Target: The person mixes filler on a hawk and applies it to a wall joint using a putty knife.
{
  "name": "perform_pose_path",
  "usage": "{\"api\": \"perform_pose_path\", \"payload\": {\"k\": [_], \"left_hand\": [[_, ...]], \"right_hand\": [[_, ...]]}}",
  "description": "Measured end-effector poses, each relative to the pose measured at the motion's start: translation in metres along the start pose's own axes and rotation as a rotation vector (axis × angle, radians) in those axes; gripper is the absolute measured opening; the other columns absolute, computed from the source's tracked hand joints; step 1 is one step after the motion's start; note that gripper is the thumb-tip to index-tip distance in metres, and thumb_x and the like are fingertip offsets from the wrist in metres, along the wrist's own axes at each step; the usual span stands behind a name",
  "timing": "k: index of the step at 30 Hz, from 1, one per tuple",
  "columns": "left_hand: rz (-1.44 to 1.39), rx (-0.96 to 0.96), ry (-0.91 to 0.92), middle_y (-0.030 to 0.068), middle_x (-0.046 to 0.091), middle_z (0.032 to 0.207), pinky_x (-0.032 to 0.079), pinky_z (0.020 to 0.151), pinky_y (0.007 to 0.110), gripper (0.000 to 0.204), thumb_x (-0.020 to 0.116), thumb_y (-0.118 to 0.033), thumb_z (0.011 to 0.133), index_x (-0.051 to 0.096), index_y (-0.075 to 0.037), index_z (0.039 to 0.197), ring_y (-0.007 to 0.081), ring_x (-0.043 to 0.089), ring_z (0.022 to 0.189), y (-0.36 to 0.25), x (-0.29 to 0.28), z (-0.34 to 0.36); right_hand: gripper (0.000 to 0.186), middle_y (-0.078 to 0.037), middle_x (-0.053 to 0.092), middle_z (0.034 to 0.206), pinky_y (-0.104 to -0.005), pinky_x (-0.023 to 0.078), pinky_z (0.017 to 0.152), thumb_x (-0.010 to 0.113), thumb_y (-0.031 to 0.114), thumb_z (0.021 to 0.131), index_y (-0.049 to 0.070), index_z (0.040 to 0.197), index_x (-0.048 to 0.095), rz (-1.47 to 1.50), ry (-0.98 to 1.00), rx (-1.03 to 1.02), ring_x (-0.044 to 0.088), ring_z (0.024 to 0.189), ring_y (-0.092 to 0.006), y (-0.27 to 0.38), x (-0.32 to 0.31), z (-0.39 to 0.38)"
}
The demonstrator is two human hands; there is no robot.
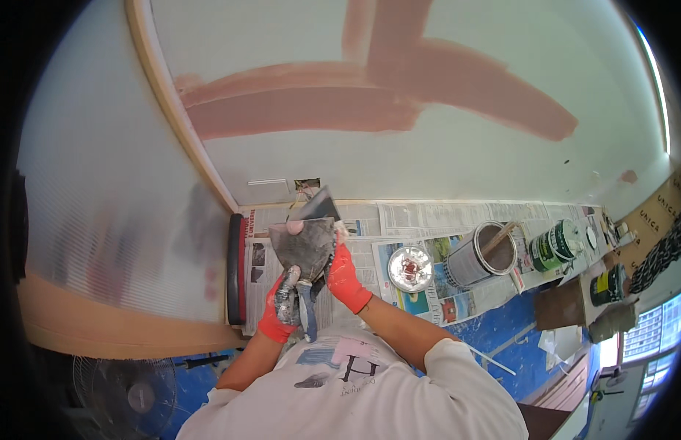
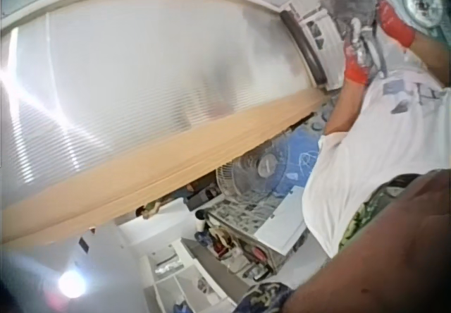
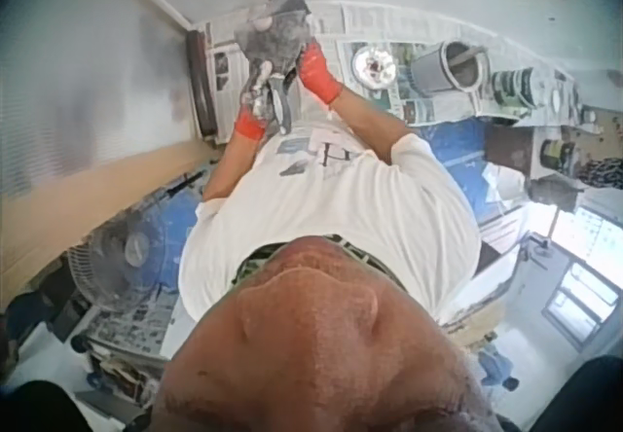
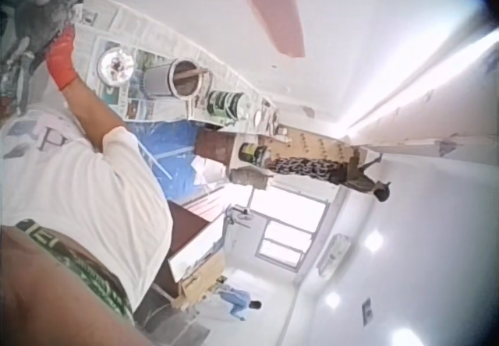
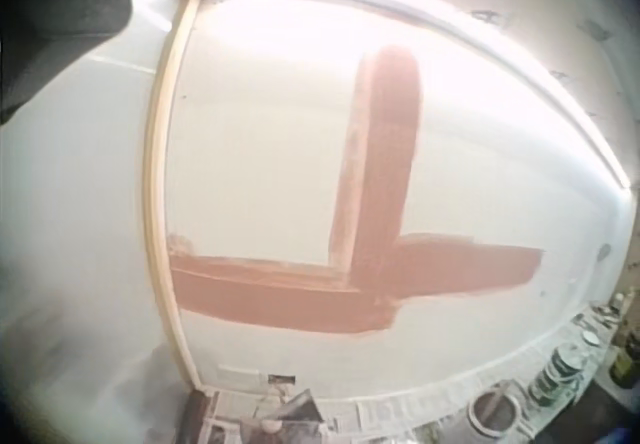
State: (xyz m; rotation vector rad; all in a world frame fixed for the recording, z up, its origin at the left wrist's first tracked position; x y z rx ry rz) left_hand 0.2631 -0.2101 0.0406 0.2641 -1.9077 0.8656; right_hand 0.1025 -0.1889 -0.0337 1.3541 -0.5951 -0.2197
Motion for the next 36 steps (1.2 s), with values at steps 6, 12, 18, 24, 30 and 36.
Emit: {"api": "perform_pose_path", "payload": {"k": [6, 12, 18, 24, 30, 36], "left_hand": [[0.725, 0.498, 0.046, 0.0077, 0.059, 0.126, 0.045, 0.101, 0.035, 0.059, 0.064, -0.043, 0.096, 0.050, -0.002, 0.135, 0.0165, 0.056, 0.117, -0.010, -0.005, 0.005], [0.913, 0.745, 0.105, 0.0073, 0.060, 0.122, 0.047, 0.095, 0.030, 0.044, 0.055, -0.032, 0.103, 0.053, 0.000, 0.132, 0.0160, 0.060, 0.108, -0.007, -0.027, 0.006], [1.423, 0.902, -0.085, 0.0120, 0.050, 0.140, 0.046, 0.097, 0.032, 0.054, 0.062, -0.019, 0.099, 0.041, 0.003, 0.143, 0.0202, 0.052, 0.123, -0.044, -0.041, 0.007], [0.670, 0.793, -0.467, 0.0113, 0.054, 0.136, 0.045, 0.100, 0.031, 0.061, 0.070, -0.001, 0.088, 0.044, 0.003, 0.143, 0.0193, 0.054, 0.121, -0.052, -0.040, -0.011], [0.088, 0.425, -0.056, 0.0101, 0.068, 0.113, 0.056, 0.090, 0.037, 0.033, 0.063, -0.018, 0.095, 0.061, -0.007, 0.126, 0.0235, 0.067, 0.103, -0.020, -0.013, -0.015], [-0.066, 0.135, -0.016, 0.0029, 0.068, 0.115, 0.060, 0.080, 0.037, 0.032, 0.060, -0.033, 0.099, 0.062, -0.013, 0.124, 0.0160, 0.067, 0.101, 0.014, 0.042, 0.013]], "right_hand": [[0.049, -0.012, 0.050, 0.143, -0.0349, 0.036, 0.111, 0.044, 0.019, 0.105, 0.001, 0.150, 0.037, -0.208, 0.211, -0.104, 0.047, 0.130, -0.0223, 0.000, -0.009, -0.008], [0.056, -0.011, 0.063, 0.121, -0.0296, 0.046, 0.096, 0.068, 0.026, 0.097, -0.004, 0.140, 0.050, -0.201, 0.396, 0.357, 0.055, 0.110, -0.0130, 0.072, 0.033, -0.053], [0.054, -0.005, 0.062, 0.113, -0.0243, 0.048, 0.082, 0.069, 0.020, 0.096, 0.000, 0.141, 0.048, 0.083, 0.171, 0.308, 0.055, 0.093, -0.0085, 0.079, 0.001, -0.048], [0.061, -0.005, 0.061, 0.109, -0.0254, 0.050, 0.076, 0.066, 0.017, 0.096, -0.002, 0.147, 0.040, -0.164, 0.089, 0.009, 0.056, 0.089, -0.0092, 0.158, -0.056, -0.031], [0.053, -0.003, 0.061, 0.098, -0.0274, 0.049, 0.061, 0.065, 0.007, 0.093, 0.005, 0.142, 0.046, -0.380, 0.195, -0.029, 0.057, 0.070, -0.0094, 0.169, -0.103, -0.021], [0.053, -0.012, 0.062, 0.099, -0.0355, 0.052, 0.062, 0.068, -0.002, 0.080, 0.010, 0.131, 0.058, -0.755, 0.576, -0.733, 0.062, 0.073, -0.0286, 0.219, -0.100, -0.016]]}}
Point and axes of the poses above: each hand's wrist, its own z-axis towards the middle knuckle, its own x-axis out of the palm, y = z × x, the point moved 2 cm from there along z, towards the middle knuckle
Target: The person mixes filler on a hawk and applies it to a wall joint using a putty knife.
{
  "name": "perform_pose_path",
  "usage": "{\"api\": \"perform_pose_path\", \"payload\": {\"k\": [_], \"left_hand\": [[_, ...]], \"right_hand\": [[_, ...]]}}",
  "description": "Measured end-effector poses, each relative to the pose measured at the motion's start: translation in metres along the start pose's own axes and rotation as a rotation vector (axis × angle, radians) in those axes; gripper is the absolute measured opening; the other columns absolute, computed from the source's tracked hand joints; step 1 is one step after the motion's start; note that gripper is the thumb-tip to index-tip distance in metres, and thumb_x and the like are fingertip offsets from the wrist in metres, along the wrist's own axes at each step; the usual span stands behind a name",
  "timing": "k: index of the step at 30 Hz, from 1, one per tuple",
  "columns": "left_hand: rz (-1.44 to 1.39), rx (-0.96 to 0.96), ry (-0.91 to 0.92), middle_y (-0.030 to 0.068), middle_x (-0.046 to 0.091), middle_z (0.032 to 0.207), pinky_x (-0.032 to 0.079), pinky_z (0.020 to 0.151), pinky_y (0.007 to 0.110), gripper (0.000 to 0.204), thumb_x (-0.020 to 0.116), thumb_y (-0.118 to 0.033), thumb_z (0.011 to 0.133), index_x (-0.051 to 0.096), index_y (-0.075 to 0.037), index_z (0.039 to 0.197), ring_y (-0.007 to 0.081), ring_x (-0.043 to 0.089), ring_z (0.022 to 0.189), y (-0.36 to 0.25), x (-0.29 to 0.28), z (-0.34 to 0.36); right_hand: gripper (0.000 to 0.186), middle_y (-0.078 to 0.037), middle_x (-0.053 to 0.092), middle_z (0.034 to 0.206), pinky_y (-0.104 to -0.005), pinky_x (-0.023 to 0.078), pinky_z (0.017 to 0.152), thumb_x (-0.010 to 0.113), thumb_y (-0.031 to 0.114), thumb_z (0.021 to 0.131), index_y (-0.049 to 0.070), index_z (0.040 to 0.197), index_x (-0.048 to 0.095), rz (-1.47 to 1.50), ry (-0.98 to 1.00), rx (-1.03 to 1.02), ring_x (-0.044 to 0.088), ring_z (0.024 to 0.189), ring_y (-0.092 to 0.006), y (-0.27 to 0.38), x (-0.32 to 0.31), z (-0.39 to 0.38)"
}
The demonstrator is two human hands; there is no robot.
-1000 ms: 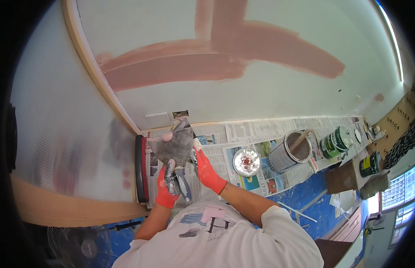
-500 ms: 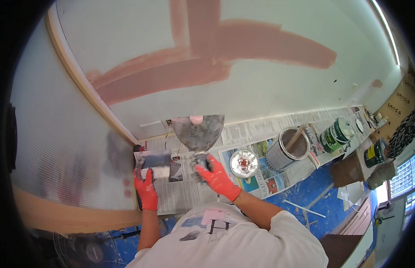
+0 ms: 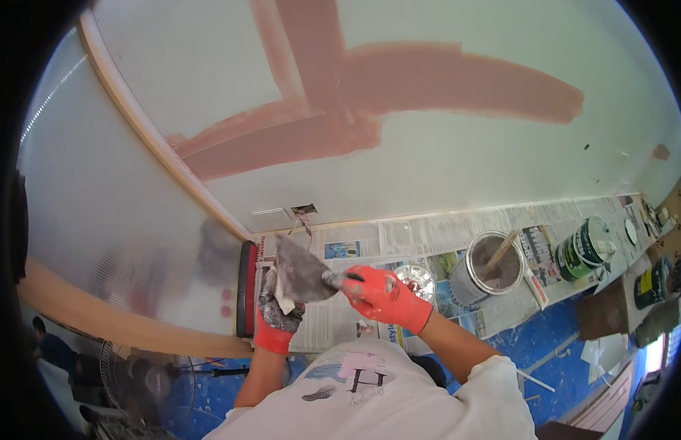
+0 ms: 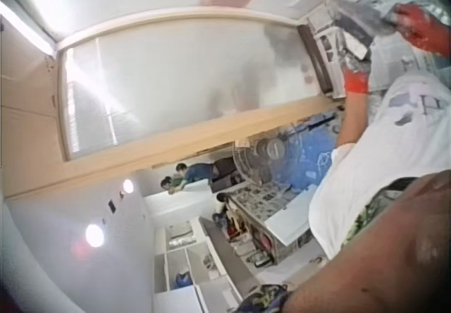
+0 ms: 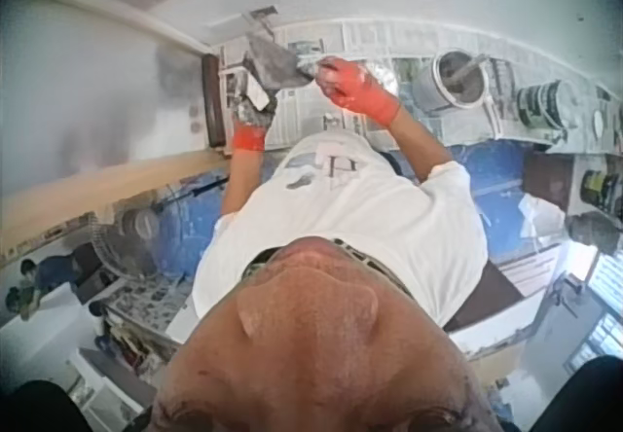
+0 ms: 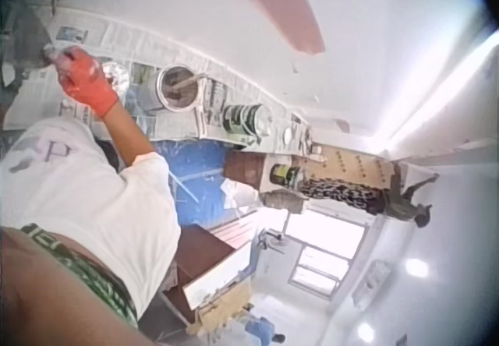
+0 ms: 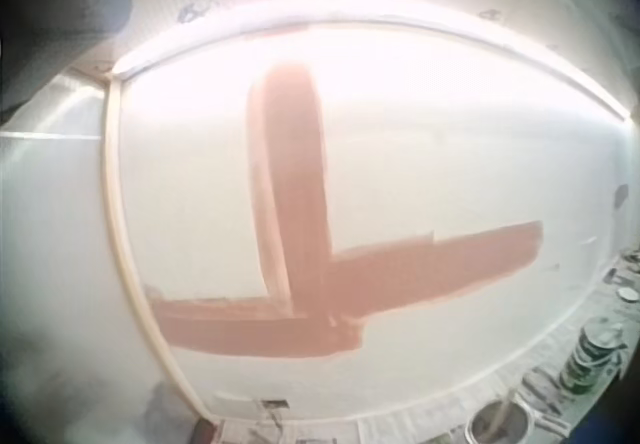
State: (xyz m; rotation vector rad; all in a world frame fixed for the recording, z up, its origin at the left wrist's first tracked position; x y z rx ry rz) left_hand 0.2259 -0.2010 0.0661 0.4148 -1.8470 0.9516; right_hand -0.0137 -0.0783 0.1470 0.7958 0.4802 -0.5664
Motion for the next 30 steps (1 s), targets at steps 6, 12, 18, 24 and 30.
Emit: {"api": "perform_pose_path", "payload": {"k": [6, 12, 18, 24, 30], "left_hand": [[0.217, 0.106, -0.177, -0.0010, 0.069, 0.101, 0.053, 0.063, 0.026, 0.025, 0.060, -0.031, 0.100, 0.067, -0.017, 0.119, 0.0089, 0.066, 0.082, 0.013, 0.042, -0.004], [0.185, 0.270, -0.253, -0.0007, 0.067, 0.101, 0.056, 0.076, 0.031, 0.028, 0.060, -0.029, 0.100, 0.064, -0.014, 0.123, 0.0128, 0.066, 0.088, 0.009, 0.052, -0.001], [0.759, 0.893, -0.102, 0.0032, 0.064, 0.108, 0.056, 0.081, 0.033, 0.033, 0.057, -0.030, 0.102, 0.057, -0.008, 0.127, 0.0171, 0.065, 0.094, -0.182, 0.093, 0.037], [1.500, 1.142, -0.457, 0.0064, 0.068, 0.100, 0.054, 0.073, 0.034, 0.028, 0.060, -0.022, 0.099, 0.062, -0.001, 0.118, 0.0188, 0.066, 0.087, -0.276, 0.107, 0.092], [1.729, 1.333, -0.653, 0.0199, 0.071, 0.099, 0.052, 0.080, 0.041, 0.032, 0.056, -0.024, 0.099, 0.062, 0.001, 0.116, 0.0344, 0.068, 0.087, -0.314, 0.122, 0.124]], "right_hand": [[0.067, -0.008, 0.060, 0.102, -0.0392, 0.053, 0.064, 0.065, 0.002, 0.081, 0.024, 0.143, 0.051, -0.123, 0.241, 0.119, 0.063, 0.078, -0.0291, -0.017, -0.028, -0.026], [0.058, -0.012, 0.060, 0.096, -0.0463, 0.053, 0.070, 0.063, 0.004, 0.082, 0.017, 0.137, 0.054, -0.198, 0.282, 0.266, 0.062, 0.081, -0.0357, -0.046, -0.035, -0.063], [0.055, -0.016, 0.064, 0.102, -0.0407, 0.053, 0.080, 0.062, 0.007, 0.090, 0.011, 0.144, 0.050, 0.177, 0.075, 0.440, 0.065, 0.091, -0.0343, -0.053, -0.010, -0.101], [0.049, -0.020, 0.066, 0.122, -0.0401, 0.047, 0.100, 0.066, 0.007, 0.091, -0.001, 0.137, 0.053, 0.294, -0.071, 0.585, 0.063, 0.115, -0.0321, -0.071, 0.008, -0.109], [0.051, -0.022, 0.063, 0.129, -0.0390, 0.045, 0.103, 0.066, 0.007, 0.090, -0.002, 0.138, 0.052, 0.320, -0.020, 0.592, 0.061, 0.120, -0.0325, -0.084, 0.006, -0.114]]}}
Point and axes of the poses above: each hand's wrist, its own z-axis towards the middle knuckle, its own x-axis out of the palm, y = z × x, the point moved 2 cm from there along z, towards the middle knuckle
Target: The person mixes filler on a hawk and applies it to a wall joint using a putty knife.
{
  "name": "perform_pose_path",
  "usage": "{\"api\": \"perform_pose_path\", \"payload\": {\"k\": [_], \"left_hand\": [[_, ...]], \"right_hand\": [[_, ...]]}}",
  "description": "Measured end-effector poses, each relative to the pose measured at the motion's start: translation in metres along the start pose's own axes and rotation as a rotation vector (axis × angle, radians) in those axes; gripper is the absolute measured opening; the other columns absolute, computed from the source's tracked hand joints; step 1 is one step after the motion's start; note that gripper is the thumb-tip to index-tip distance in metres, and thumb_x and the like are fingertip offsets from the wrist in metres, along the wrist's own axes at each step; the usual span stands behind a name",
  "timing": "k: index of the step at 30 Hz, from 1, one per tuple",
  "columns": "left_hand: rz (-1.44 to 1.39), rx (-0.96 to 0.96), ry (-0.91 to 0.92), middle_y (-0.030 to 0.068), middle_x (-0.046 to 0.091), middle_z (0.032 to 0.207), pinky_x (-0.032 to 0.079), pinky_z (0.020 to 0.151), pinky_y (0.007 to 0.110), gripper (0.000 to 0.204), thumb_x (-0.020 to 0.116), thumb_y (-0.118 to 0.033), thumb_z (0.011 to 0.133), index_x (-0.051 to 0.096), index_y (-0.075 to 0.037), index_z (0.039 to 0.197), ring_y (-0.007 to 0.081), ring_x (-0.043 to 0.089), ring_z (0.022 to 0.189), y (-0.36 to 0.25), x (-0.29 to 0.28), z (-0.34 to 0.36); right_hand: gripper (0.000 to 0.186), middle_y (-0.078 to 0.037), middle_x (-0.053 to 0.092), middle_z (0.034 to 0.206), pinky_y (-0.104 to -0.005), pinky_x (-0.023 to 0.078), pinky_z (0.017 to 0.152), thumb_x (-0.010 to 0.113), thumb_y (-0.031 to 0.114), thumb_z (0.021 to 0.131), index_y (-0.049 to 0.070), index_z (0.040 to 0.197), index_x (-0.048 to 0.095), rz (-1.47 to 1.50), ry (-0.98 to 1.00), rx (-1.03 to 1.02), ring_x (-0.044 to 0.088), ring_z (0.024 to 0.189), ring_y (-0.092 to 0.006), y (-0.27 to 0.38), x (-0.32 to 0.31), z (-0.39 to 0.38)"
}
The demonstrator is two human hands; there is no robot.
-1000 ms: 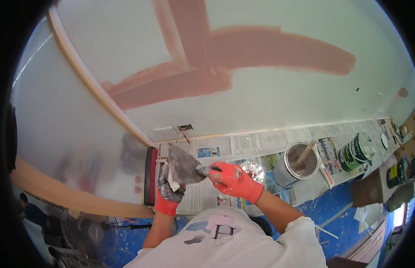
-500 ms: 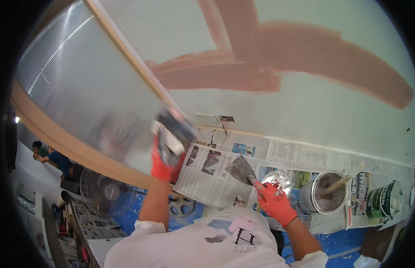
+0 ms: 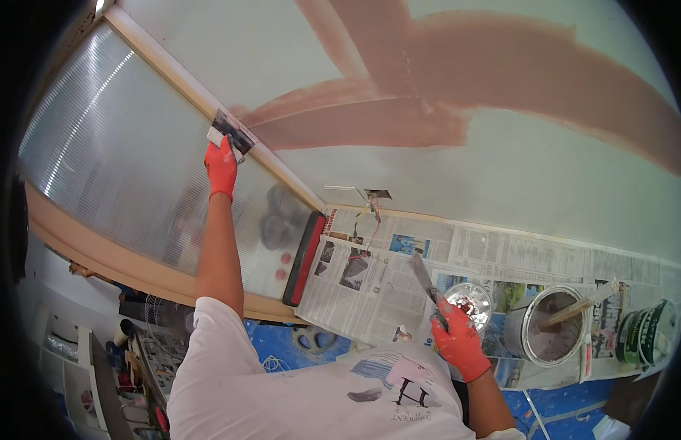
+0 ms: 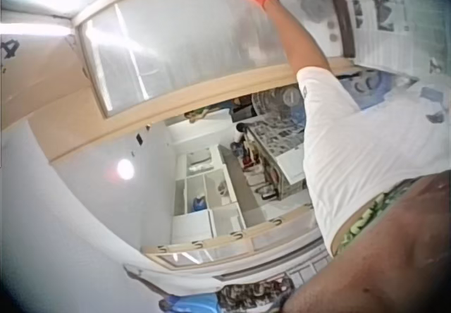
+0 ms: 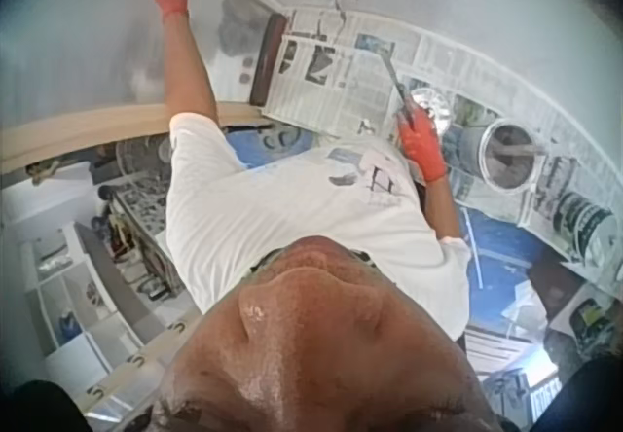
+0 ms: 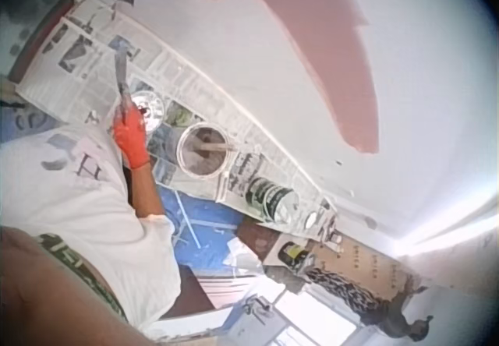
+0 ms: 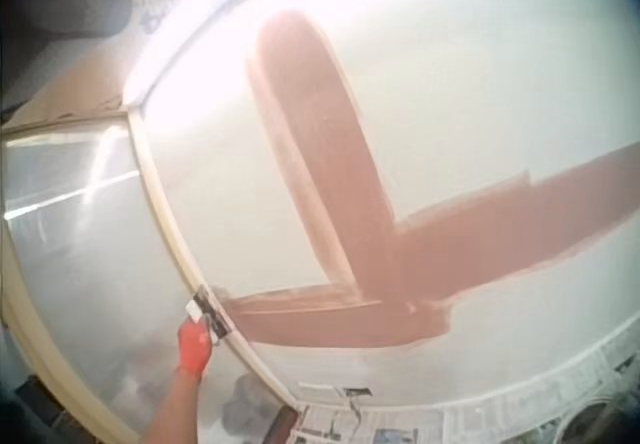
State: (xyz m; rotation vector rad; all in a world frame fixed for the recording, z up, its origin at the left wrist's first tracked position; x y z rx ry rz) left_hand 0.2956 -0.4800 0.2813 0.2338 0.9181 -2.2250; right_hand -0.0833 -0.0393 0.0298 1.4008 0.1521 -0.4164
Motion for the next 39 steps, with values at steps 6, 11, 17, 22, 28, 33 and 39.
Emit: {"api": "perform_pose_path", "payload": {"k": [6, 11, 17, 22, 28, 33, 39], "left_hand": [[0.333, 0.015, -0.024, 0.0297, 0.067, 0.104, 0.051, 0.085, 0.049, 0.035, 0.054, -0.027, 0.098, 0.060, 0.004, 0.112, 0.0451, 0.064, 0.099, -0.008, 0.020, 0.012], [0.532, 0.071, 0.134, 0.0341, 0.062, 0.112, 0.050, 0.090, 0.050, 0.043, 0.053, -0.031, 0.098, 0.058, 0.011, 0.110, 0.0474, 0.060, 0.106, -0.038, 0.043, 0.007], [0.310, 0.081, 0.124, 0.0293, 0.066, 0.097, 0.048, 0.085, 0.050, 0.041, 0.056, -0.033, 0.097, 0.061, 0.007, 0.100, 0.0442, 0.063, 0.095, -0.054, 0.046, -0.003], [0.070, -0.046, 0.003, 0.0239, 0.070, 0.092, 0.050, 0.080, 0.047, 0.032, 0.055, -0.029, 0.098, 0.064, 0.002, 0.103, 0.0411, 0.066, 0.090, -0.013, -0.010, -0.015], [0.193, 0.038, 0.046, 0.0270, 0.069, 0.094, 0.050, 0.082, 0.048, 0.035, 0.052, -0.029, 0.098, 0.062, 0.005, 0.105, 0.0452, 0.065, 0.092, -0.022, 0.002, 0.002], [0.269, 0.031, 0.025, 0.0299, 0.067, 0.093, 0.049, 0.082, 0.050, 0.037, 0.053, -0.030, 0.098, 0.061, 0.007, 0.101, 0.0473, 0.063, 0.091, 0.022, 0.022, 0.023], [0.158, 0.092, 0.047, 0.0272, 0.067, 0.087, 0.050, 0.077, 0.048, 0.035, 0.056, -0.030, 0.098, 0.062, 0.004, 0.097, 0.0450, 0.064, 0.085, 0.011, 0.021, 0.016]], "right_hand": [[0.053, -0.022, 0.062, 0.131, -0.0398, 0.044, 0.105, 0.066, 0.008, 0.090, -0.004, 0.139, 0.051, -0.005, -0.026, 0.025, 0.060, 0.122, -0.0335, 0.002, 0.001, 0.008], [0.053, -0.024, 0.061, 0.131, -0.0406, 0.044, 0.105, 0.067, 0.010, 0.090, -0.004, 0.139, 0.051, 0.011, -0.035, 0.040, 0.059, 0.123, -0.0354, 0.006, 0.002, 0.012], [0.054, -0.024, 0.059, 0.135, -0.0380, 0.044, 0.105, 0.063, 0.007, 0.091, -0.003, 0.142, 0.048, 0.013, -0.026, 0.105, 0.058, 0.126, -0.0332, 0.008, 0.008, 0.020], [0.053, -0.024, 0.058, 0.136, -0.0376, 0.043, 0.106, 0.064, 0.010, 0.092, -0.004, 0.141, 0.048, 0.086, -0.002, 0.136, 0.056, 0.128, -0.0326, 0.009, 0.021, 0.032], [0.055, -0.025, 0.058, 0.136, -0.0374, 0.043, 0.105, 0.066, 0.010, 0.092, -0.007, 0.141, 0.047, 0.088, 0.002, 0.134, 0.056, 0.126, -0.0291, 0.023, 0.035, 0.030], [0.053, -0.026, 0.059, 0.133, -0.0385, 0.046, 0.102, 0.066, 0.010, 0.091, -0.005, 0.140, 0.050, 0.012, -0.062, 0.077, 0.059, 0.124, -0.0335, 0.014, 0.043, 0.006], [0.056, -0.019, 0.067, 0.113, -0.0343, 0.052, 0.086, 0.064, 0.008, 0.091, -0.004, 0.143, 0.047, 0.005, -0.112, 0.108, 0.066, 0.095, -0.0229, -0.004, 0.043, -0.010]]}}
Point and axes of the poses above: each hand's wrist, its own z-axis towards the middle knuckle, its own x-axis out of the palm, y = z × x, the point moved 2 cm from there along z, towards the middle knuckle
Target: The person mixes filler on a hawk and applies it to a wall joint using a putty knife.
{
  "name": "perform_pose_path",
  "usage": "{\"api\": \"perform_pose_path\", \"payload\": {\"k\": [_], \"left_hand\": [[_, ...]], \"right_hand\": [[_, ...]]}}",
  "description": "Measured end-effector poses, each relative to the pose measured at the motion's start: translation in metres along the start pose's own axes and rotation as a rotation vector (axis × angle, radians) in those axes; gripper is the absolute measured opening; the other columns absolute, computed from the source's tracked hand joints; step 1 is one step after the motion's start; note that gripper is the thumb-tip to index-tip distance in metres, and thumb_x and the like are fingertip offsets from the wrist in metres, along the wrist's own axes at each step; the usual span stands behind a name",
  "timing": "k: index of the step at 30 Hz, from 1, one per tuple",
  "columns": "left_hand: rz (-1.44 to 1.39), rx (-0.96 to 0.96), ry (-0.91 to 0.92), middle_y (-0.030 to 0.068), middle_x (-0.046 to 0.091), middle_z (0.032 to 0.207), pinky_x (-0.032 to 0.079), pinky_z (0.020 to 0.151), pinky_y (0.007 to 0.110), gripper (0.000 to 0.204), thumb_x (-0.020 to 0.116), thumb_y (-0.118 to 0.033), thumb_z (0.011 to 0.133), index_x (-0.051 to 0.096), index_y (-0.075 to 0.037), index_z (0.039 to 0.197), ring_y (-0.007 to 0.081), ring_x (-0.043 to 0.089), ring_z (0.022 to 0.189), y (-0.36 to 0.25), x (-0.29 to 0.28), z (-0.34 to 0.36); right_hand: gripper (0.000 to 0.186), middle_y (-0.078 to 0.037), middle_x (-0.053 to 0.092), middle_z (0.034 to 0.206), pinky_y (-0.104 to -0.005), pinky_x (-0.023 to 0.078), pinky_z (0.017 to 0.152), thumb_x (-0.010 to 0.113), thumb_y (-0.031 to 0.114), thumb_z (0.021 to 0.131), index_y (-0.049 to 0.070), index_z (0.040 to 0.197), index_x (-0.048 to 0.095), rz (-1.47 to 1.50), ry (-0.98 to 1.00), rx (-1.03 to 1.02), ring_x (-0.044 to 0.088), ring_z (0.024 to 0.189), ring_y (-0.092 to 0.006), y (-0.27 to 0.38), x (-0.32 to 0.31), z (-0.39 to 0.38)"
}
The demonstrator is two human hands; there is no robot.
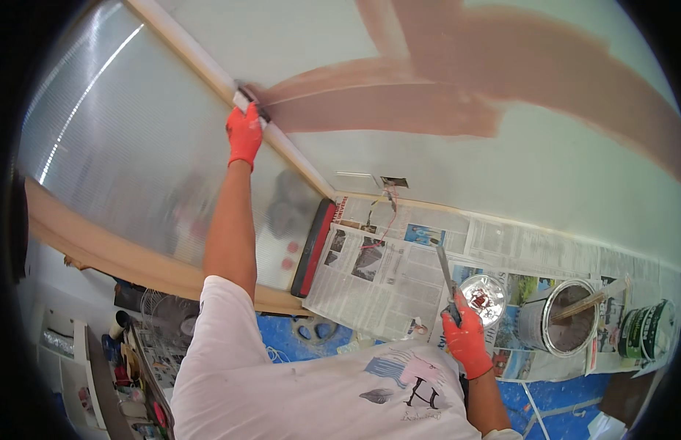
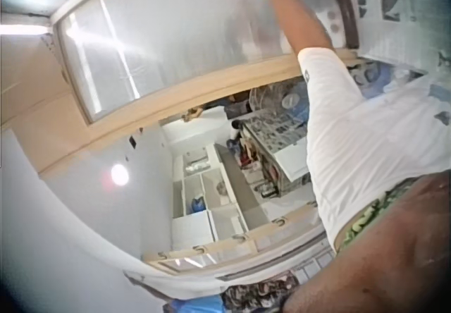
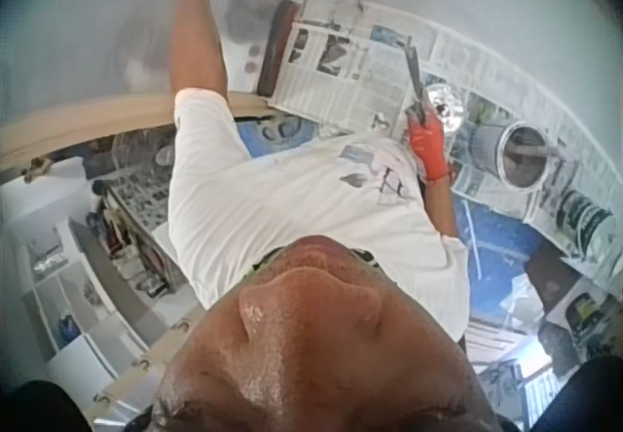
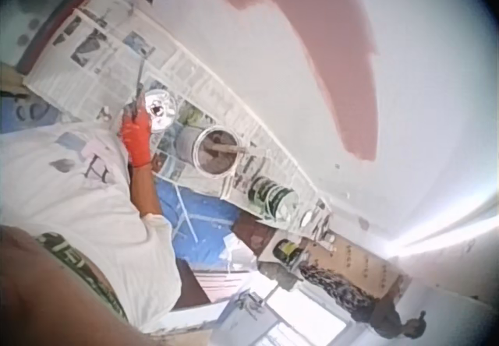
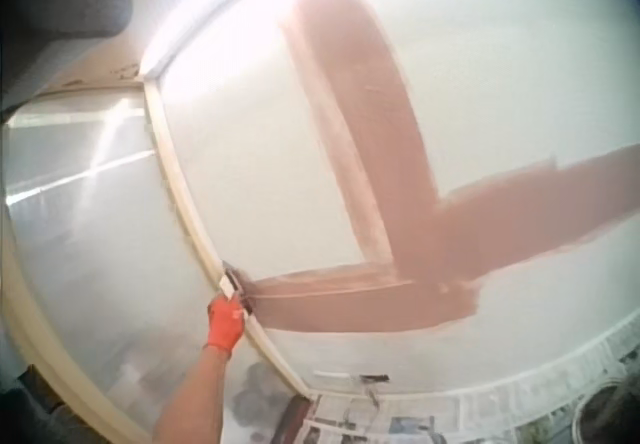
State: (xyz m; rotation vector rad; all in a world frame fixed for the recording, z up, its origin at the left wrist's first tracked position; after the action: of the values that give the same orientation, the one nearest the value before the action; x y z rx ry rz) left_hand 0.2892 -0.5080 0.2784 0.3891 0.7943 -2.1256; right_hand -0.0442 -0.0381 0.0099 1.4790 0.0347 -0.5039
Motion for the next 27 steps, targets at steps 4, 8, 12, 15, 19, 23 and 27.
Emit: {"api": "perform_pose_path", "payload": {"k": [4, 8, 12, 15, 19, 23, 27], "left_hand": [[-0.307, -0.051, 0.179, 0.0218, 0.068, 0.082, 0.051, 0.070, 0.041, 0.028, 0.058, -0.026, 0.098, 0.064, 0.001, 0.096, 0.0382, 0.066, 0.078, -0.049, -0.014, -0.037], [-0.911, -0.160, 0.220, 0.0079, 0.066, 0.095, 0.052, 0.075, 0.035, 0.025, 0.055, -0.023, 0.102, 0.062, -0.001, 0.111, 0.0183, 0.065, 0.087, -0.083, -0.038, -0.154], [-1.880, -1.236, 0.306, 0.0076, 0.063, 0.126, 0.051, 0.099, 0.042, 0.043, 0.053, -0.036, 0.100, 0.053, -0.011, 0.135, 0.0244, 0.063, 0.112, -0.057, -0.028, -0.336], [-2.177, -1.296, 0.755, 0.0070, 0.062, 0.130, 0.048, 0.106, 0.044, 0.041, 0.058, -0.027, 0.100, 0.052, -0.015, 0.139, 0.0255, 0.062, 0.118, -0.136, -0.025, -0.385], [-1.917, -1.328, 0.966, 0.0064, 0.060, 0.133, 0.047, 0.106, 0.043, 0.045, 0.056, -0.028, 0.102, 0.048, -0.013, 0.143, 0.0220, 0.059, 0.123, -0.186, -0.019, -0.408], [-1.921, -0.773, 0.647, 0.0085, 0.055, 0.139, 0.044, 0.109, 0.041, 0.060, 0.055, -0.042, 0.101, 0.040, -0.011, 0.149, 0.0225, 0.055, 0.127, -0.185, -0.013, -0.418], [-1.504, -0.551, 0.500, 0.0098, 0.039, 0.153, 0.035, 0.114, 0.039, 0.082, 0.059, -0.048, 0.095, 0.025, -0.005, 0.155, 0.0227, 0.042, 0.138, -0.152, 0.013, -0.422]], "right_hand": [[0.060, -0.005, 0.062, 0.096, -0.0282, 0.050, 0.069, 0.062, 0.008, 0.093, -0.001, 0.148, 0.042, 0.194, 0.130, 0.286, 0.056, 0.074, -0.0105, 0.015, 0.004, 0.015], [0.060, -0.010, 0.060, 0.117, -0.0320, 0.049, 0.086, 0.059, 0.006, 0.095, 0.002, 0.151, 0.039, 0.346, 0.047, 0.274, 0.058, 0.101, -0.0137, 0.013, 0.010, 0.028], [0.052, -0.020, 0.044, 0.147, -0.0387, 0.037, 0.110, 0.059, 0.001, 0.094, 0.000, 0.144, 0.047, 0.756, -0.090, 0.205, 0.041, 0.138, -0.0266, -0.041, 0.027, 0.027], [0.048, -0.022, 0.039, 0.153, -0.0413, 0.034, 0.114, 0.061, 0.003, 0.092, -0.002, 0.139, 0.052, 0.202, -0.211, -0.159, 0.039, 0.142, -0.0347, -0.038, 0.029, 0.033], [0.050, -0.018, 0.043, 0.151, -0.0360, 0.038, 0.112, 0.060, 0.006, 0.095, -0.002, 0.142, 0.047, 0.646, -0.057, -0.161, 0.046, 0.136, -0.0269, -0.039, 0.050, 0.066], [0.058, -0.017, 0.050, 0.144, -0.0364, 0.040, 0.110, 0.062, 0.012, 0.095, -0.002, 0.147, 0.040, 0.709, 0.101, -0.031, 0.051, 0.130, -0.0265, 0.053, 0.039, 0.066], [0.053, -0.014, 0.050, 0.144, -0.0386, 0.041, 0.108, 0.048, 0.021, 0.102, 0.004, 0.151, 0.037, 1.053, 0.291, 0.246, 0.048, 0.133, -0.0268, 0.036, 0.047, 0.026]]}}
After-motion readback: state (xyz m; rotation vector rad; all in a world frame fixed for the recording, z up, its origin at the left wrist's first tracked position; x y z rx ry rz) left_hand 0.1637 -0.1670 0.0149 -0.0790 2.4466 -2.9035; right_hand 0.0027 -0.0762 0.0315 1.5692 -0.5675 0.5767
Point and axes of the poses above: each hand's wrist, its own z-axis towards the middle knuckle, its own x-axis out of the palm, y = z × x, the point moved 2 cm from there along z, towards the middle knuckle
